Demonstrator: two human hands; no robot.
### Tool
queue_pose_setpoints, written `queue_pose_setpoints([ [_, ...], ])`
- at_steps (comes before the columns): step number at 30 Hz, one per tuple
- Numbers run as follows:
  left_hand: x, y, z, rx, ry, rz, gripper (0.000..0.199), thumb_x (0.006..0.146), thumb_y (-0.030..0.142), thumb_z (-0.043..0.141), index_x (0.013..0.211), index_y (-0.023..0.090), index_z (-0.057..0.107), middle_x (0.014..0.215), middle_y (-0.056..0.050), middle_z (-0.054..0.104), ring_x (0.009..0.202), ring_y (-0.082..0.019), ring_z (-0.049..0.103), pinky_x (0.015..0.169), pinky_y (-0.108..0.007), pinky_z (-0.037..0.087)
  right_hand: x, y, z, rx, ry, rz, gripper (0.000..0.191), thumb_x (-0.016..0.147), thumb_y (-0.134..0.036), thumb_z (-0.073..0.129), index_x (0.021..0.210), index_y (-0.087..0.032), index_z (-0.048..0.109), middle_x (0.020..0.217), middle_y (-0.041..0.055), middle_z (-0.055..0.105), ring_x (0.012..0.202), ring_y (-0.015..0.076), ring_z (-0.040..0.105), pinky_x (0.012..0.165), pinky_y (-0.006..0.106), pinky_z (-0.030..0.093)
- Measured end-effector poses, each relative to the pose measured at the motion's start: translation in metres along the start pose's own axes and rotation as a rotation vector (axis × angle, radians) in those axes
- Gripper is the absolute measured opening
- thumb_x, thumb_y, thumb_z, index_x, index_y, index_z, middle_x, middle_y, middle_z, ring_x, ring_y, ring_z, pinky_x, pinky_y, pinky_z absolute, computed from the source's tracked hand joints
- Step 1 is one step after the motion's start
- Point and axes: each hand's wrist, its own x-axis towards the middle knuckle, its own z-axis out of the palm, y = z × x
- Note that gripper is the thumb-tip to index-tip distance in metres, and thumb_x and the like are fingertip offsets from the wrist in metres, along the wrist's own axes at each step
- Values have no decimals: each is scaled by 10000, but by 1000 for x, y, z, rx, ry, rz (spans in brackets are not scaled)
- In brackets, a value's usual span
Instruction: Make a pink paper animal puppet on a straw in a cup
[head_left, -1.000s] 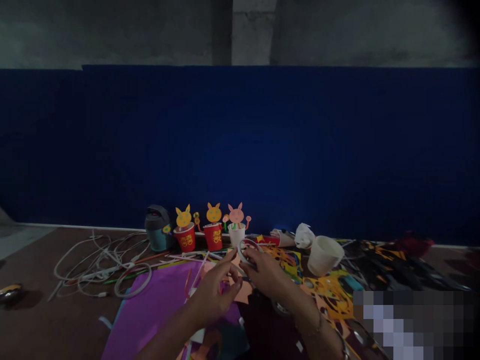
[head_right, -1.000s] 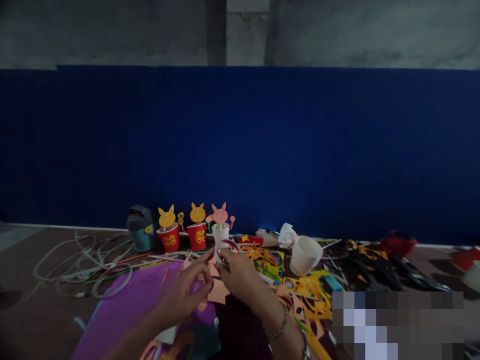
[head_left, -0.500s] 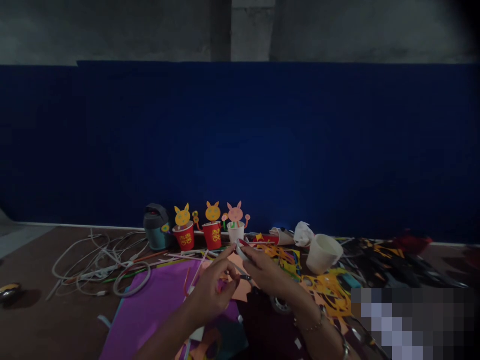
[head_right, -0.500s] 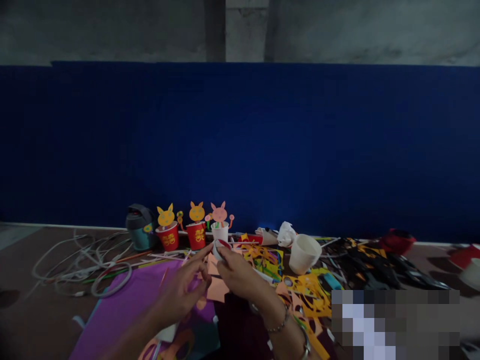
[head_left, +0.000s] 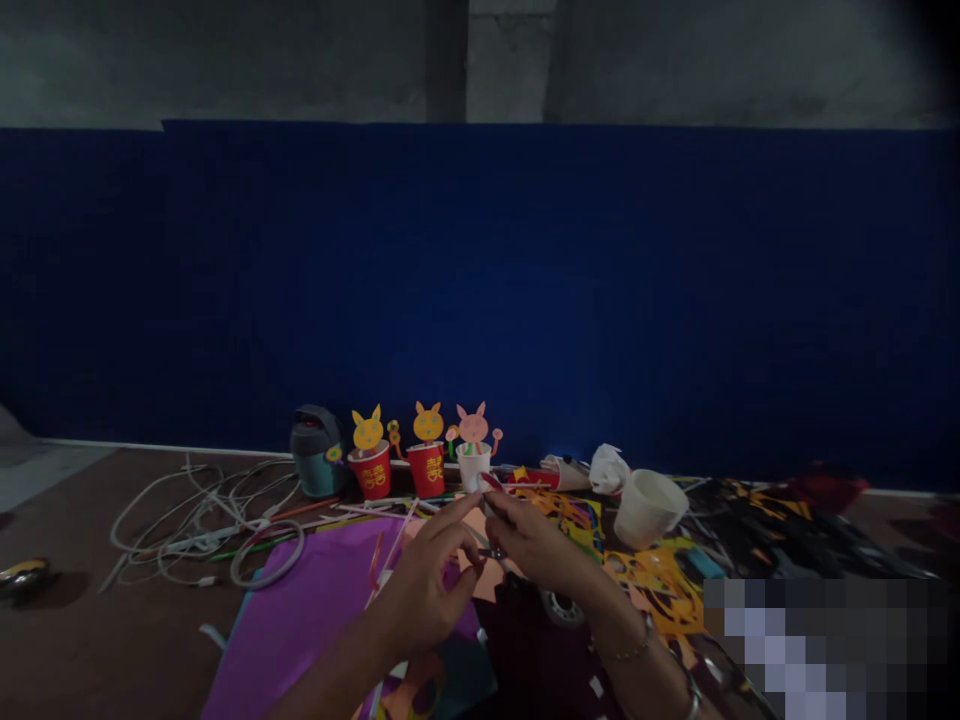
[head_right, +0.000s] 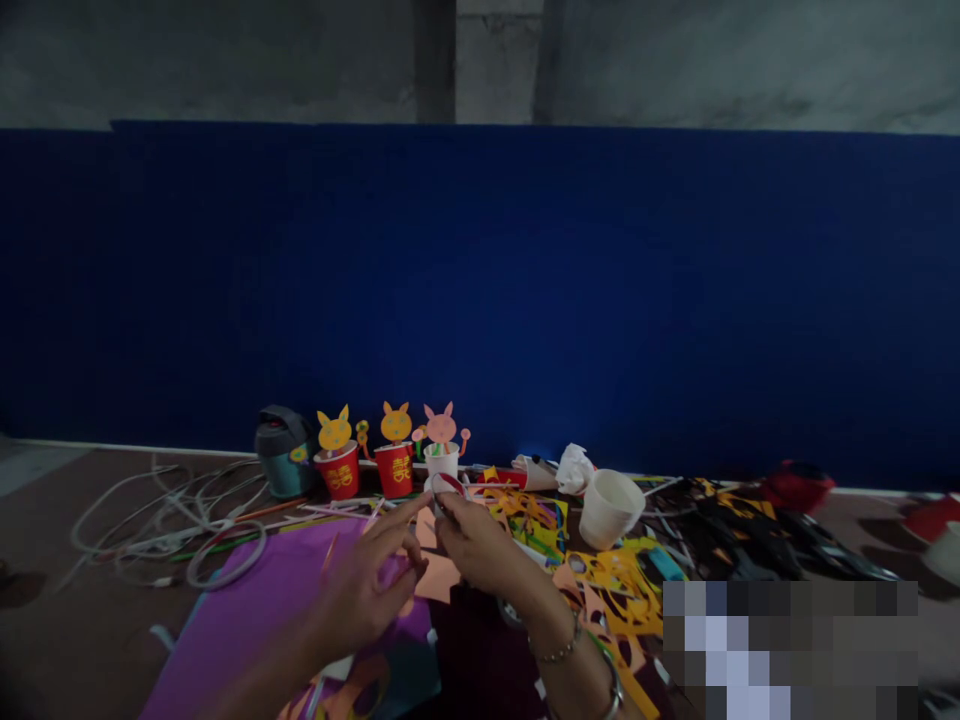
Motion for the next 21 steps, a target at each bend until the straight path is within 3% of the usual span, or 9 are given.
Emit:
queue_pose_setpoints([
  [10, 4, -3, -2, -186, 84, -84, 59, 822, 217, 563, 766, 216, 583, 1132, -90, 634, 1081, -247, 569, 919, -338, 421, -2, -6, 2, -29, -32, -41, 149, 865, -140, 390, 845, -210, 519, 720, -22, 528, 643, 123, 477, 585, 228, 365],
  [15, 5, -7, -1, -208, 218, -118, 85, 837, 244, 558, 761, 209, 575, 1247, -107, 576, 1164, -264, 526, 976, -374, 396, -2, -7, 2, -76, -36, -7, 162, 861, -126, 392, 858, -210, 530, 716, -18, 553, 644, 128, 503, 571, 224, 361],
  [21, -3, -12, 7, 103, 84, 72, 117, 810, 123, 512, 832, 219, 575, 1335, -101, 534, 1205, -253, 509, 999, -405, 403, -2, -5, 5, -89, -34, -4, 153, 887, -143, 382, 853, -202, 519, 742, -6, 575, 659, 131, 518, 595, 237, 373],
])
